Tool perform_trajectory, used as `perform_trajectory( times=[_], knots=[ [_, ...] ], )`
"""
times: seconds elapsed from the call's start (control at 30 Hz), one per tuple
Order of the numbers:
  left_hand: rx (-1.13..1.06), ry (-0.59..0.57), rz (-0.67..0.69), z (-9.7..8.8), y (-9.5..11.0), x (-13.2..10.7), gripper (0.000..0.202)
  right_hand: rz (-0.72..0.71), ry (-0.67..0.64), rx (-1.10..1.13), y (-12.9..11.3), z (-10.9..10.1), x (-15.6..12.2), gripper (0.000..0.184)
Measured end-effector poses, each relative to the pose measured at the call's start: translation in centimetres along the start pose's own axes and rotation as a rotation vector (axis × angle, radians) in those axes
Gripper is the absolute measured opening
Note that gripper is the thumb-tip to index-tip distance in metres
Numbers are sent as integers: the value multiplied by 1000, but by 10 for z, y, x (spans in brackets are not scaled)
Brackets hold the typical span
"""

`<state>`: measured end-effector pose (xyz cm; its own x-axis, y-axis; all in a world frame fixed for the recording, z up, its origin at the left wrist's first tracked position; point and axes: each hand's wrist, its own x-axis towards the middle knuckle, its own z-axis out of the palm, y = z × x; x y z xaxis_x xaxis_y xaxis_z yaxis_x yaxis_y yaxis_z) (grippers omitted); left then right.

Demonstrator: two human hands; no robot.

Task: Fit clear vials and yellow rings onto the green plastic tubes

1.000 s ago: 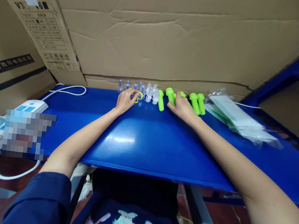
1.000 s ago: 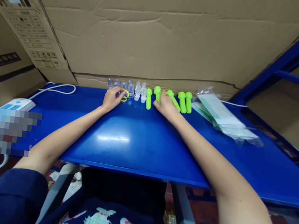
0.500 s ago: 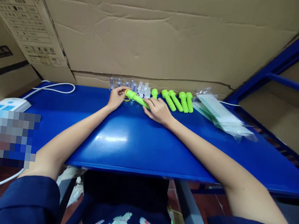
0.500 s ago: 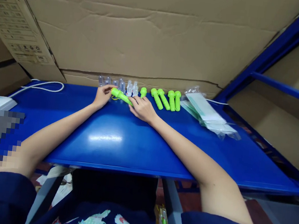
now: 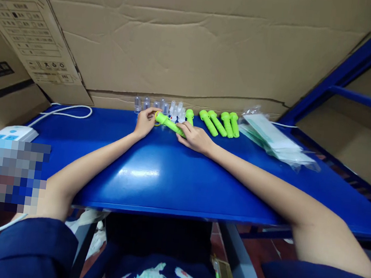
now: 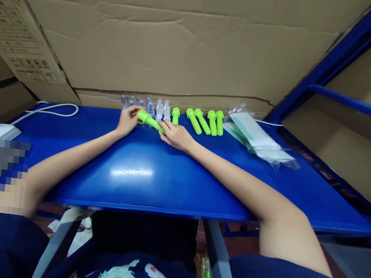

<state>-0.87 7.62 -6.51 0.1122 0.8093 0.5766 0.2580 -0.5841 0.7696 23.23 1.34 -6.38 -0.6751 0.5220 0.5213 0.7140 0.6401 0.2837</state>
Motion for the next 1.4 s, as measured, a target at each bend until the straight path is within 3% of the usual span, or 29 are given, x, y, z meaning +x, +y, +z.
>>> perform_trajectory(
  times=[0.27, 0.4, 0.6, 0.8, 1.0, 1.2, 1.4],
  knots=[
    [-20, -98, 34, -4, 7, -13, 20, -161, 26, -2, 9, -3, -4, 37],
    [-62, -128, 33, -4, 5, -13, 19, -101, 35, 14, 9, -1, -4, 41],
    [-125, -16, -40, -5, -1, -10, 26, 48, -22, 65, 8, -5, -9, 45],
    [-117, -21, -42, -4, 3, -12, 21, 27, -15, 50, 8, -4, -8, 48],
    [-110, 94, -95, -5, 5, -11, 12, 84, 30, 87, 9, -5, -8, 48],
    [47, -25, 22, -5, 9, -15, 12, 65, 31, 150, 11, -2, -10, 47],
    [138, -33, 80, -6, 12, -18, 15, 4, 6, 132, 11, -2, -9, 47]
  ],
)
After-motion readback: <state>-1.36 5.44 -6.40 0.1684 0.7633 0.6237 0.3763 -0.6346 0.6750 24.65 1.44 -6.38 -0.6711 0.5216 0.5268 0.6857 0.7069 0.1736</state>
